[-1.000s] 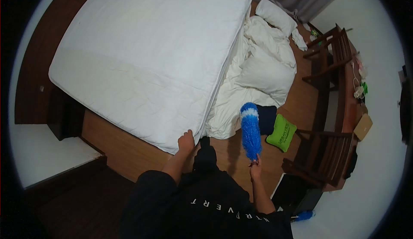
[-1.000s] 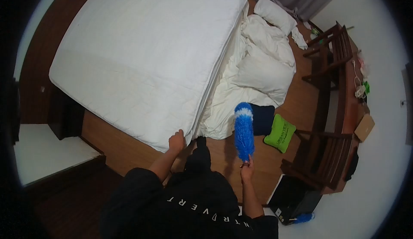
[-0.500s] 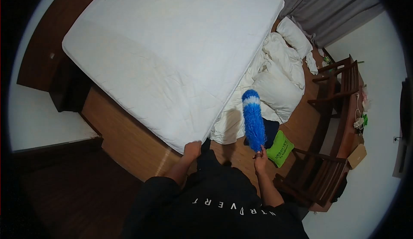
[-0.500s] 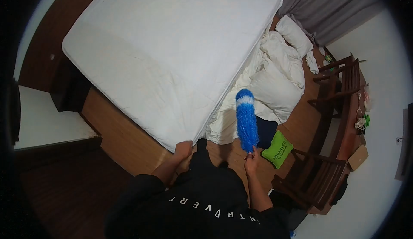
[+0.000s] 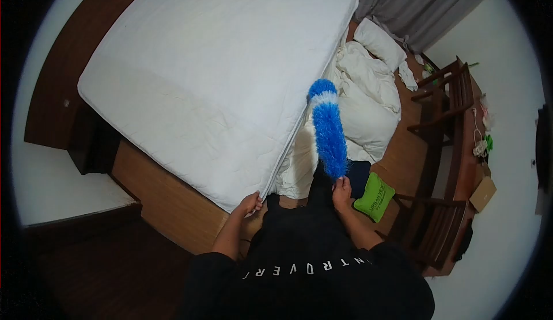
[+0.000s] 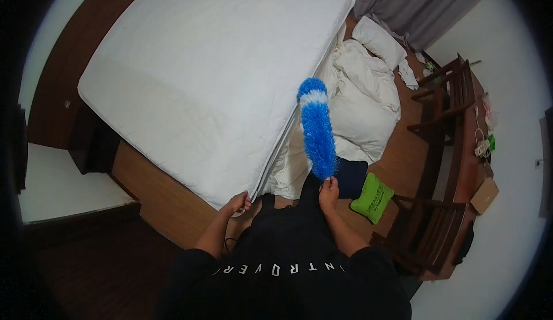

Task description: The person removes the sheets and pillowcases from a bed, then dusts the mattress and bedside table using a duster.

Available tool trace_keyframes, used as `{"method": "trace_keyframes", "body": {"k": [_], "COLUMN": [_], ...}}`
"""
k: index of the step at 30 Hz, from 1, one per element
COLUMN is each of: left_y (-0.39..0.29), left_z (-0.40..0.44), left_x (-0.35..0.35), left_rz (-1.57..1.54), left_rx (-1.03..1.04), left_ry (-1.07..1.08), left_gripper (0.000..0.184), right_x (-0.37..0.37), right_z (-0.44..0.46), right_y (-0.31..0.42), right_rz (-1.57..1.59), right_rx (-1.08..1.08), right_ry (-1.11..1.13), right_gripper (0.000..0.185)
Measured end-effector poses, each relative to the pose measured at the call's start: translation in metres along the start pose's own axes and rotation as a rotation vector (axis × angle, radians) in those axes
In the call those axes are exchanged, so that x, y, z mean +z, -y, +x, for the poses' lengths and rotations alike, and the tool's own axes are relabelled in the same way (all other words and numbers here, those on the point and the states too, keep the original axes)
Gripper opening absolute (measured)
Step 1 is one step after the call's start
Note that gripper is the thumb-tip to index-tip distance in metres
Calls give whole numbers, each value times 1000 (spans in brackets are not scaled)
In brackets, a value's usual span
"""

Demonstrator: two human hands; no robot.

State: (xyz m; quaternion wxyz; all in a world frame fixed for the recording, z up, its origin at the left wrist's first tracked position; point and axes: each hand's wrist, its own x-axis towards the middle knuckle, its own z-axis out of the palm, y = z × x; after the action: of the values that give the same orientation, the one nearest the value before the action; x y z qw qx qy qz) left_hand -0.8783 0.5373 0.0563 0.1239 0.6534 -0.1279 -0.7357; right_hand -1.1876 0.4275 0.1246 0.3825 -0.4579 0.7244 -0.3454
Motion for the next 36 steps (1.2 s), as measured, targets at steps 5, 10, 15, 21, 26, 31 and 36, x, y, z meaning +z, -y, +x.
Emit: {"method": "trace_keyframes", "body": {"k": [5, 10, 15, 21, 26, 31, 36], "left_y": [-36, -18, -63, -111, -153, -150, -188], "left_z": [21, 86, 36, 24, 25, 56, 51], "left_x": [19, 37, 75, 128, 148, 147, 134], "left_rz": [-177, -4, -73, -527, -325, -224, -257], "left_rx": [160, 202, 106, 193, 222, 231, 278], "left_ry": [-134, -750, -585, -722, -528, -634, -707], "left_gripper": [32, 29, 28, 23, 19, 24, 25], "right_x": [9, 27, 32, 106, 124, 69, 67], "right_z": [86, 268, 409, 470, 311, 290, 384], "right_y": [29, 77, 199, 196, 65, 79, 116], "right_rz": [-51, -242, 16, 358, -569, -861, -650], "right_rx": [-73, -276, -399, 29, -442, -624, -1031], "right_ry": [135, 156, 162, 140, 605, 1126, 956], "right_gripper": [31, 42, 34, 29, 17, 16, 16]}}
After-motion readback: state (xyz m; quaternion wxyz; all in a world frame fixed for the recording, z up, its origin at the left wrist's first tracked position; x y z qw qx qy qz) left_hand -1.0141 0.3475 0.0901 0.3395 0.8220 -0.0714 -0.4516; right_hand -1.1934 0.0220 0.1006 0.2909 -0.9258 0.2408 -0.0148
